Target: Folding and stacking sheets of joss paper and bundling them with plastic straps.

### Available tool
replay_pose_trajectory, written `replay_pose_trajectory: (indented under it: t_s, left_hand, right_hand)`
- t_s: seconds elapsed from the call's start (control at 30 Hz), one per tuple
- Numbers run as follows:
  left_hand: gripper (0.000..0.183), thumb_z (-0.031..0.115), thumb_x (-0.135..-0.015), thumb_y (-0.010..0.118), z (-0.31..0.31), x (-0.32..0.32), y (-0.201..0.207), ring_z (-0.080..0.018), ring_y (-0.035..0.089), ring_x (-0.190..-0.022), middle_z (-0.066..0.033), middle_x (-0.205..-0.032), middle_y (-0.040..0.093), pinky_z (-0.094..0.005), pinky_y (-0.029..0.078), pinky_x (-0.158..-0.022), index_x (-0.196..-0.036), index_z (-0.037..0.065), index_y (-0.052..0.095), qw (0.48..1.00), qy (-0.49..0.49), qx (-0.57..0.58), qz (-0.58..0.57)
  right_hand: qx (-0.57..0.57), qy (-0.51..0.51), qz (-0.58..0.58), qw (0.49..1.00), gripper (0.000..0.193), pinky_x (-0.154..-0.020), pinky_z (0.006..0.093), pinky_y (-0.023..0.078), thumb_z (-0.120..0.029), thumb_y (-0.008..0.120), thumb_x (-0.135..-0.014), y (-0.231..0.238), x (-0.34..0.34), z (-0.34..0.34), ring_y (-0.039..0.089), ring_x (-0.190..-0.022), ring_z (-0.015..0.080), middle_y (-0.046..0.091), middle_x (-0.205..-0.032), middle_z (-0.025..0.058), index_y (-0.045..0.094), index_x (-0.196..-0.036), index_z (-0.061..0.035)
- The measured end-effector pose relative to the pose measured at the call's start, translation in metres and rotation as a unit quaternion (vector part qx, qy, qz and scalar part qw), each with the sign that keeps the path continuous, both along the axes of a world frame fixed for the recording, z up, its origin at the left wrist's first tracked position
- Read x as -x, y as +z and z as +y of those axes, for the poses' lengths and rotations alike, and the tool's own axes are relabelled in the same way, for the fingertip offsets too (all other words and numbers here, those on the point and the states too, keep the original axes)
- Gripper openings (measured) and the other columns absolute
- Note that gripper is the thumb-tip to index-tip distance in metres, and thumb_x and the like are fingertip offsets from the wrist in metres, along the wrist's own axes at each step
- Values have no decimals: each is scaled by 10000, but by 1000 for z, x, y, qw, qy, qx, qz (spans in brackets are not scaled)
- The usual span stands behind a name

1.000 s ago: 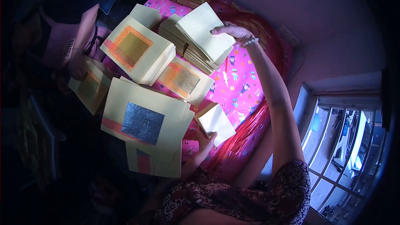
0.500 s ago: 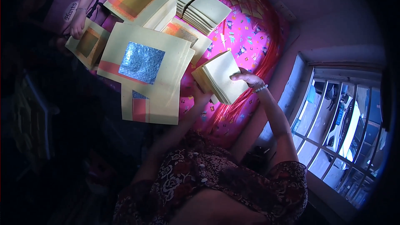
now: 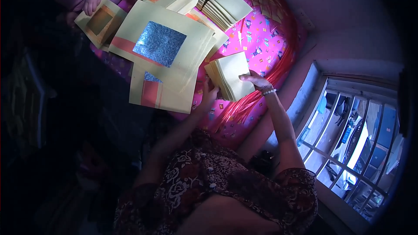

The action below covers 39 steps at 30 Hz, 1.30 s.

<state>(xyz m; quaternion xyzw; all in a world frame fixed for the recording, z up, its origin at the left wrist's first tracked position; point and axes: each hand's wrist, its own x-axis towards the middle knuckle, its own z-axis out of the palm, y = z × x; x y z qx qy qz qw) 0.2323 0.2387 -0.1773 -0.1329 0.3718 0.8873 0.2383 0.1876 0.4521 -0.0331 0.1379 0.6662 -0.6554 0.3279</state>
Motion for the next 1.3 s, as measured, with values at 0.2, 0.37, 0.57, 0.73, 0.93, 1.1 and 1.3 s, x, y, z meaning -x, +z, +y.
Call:
replay_pose_trajectory:
  t_s: [0.2,0.37,0.57,0.73,0.93,1.1,1.3]
  left_hand:
    - [827,342,-883,700,-16,10,63,-261,438,-1279,-191,-1370,417,-386,393,-1046,-1443,-41,228,997,53,47,14]
    - [1033,380,-817,759,5,13,75,-269,455,-1243,-212,-1357,400,-387,423,-1007,-1467,-54,82,987,12,157,44]
    - [1098,334,-768,774,-11,18,88,-277,470,-1228,-204,-1352,403,-389,442,-978,-1499,15,19,996,-56,33,-68]
    - [1054,338,-733,777,-10,26,68,-287,495,-1180,-195,-1331,421,-433,472,-916,-1502,54,115,992,-92,71,-59]
    - [992,438,-731,723,-14,26,73,-303,507,-1143,-158,-1335,428,-465,486,-825,-1490,98,182,977,-174,74,-101]
    - [832,384,-776,681,-19,31,51,-265,516,-1129,-137,-1273,480,-438,487,-824,-1444,77,293,982,-176,39,-53]
    - [643,268,-809,624,-32,33,58,-254,607,-1006,-127,-1157,551,-388,510,-839,-1366,37,401,975,-222,2,-23]
  right_hand:
    - [-6,27,22,999,739,-957,349,455,-294,780,-799,4,1,-12,584,-1094,196,610,-1202,99,430,-1376,8]
    - [-17,18,49,999,722,-977,330,442,-274,782,-808,1,-7,-6,578,-1102,191,608,-1219,97,441,-1377,10]
    - [-220,83,39,971,751,-988,359,453,-384,835,-744,13,0,-13,589,-1123,210,628,-1217,116,528,-1313,-3]
    - [-133,113,73,982,688,-1026,380,425,-402,778,-802,17,2,-17,544,-1201,222,618,-1244,118,534,-1312,-9]
    - [-59,57,0,997,650,-1024,334,409,-452,673,-863,-3,-13,-16,533,-1197,186,600,-1264,90,538,-1305,4]
    - [4,13,-1,1000,631,-957,308,447,-429,663,-875,-11,-34,-27,569,-1103,153,613,-1195,72,523,-1326,-11]
    - [93,-113,10,989,668,-949,309,465,-383,688,-878,-4,-75,-57,571,-1117,153,599,-1217,90,453,-1360,16]
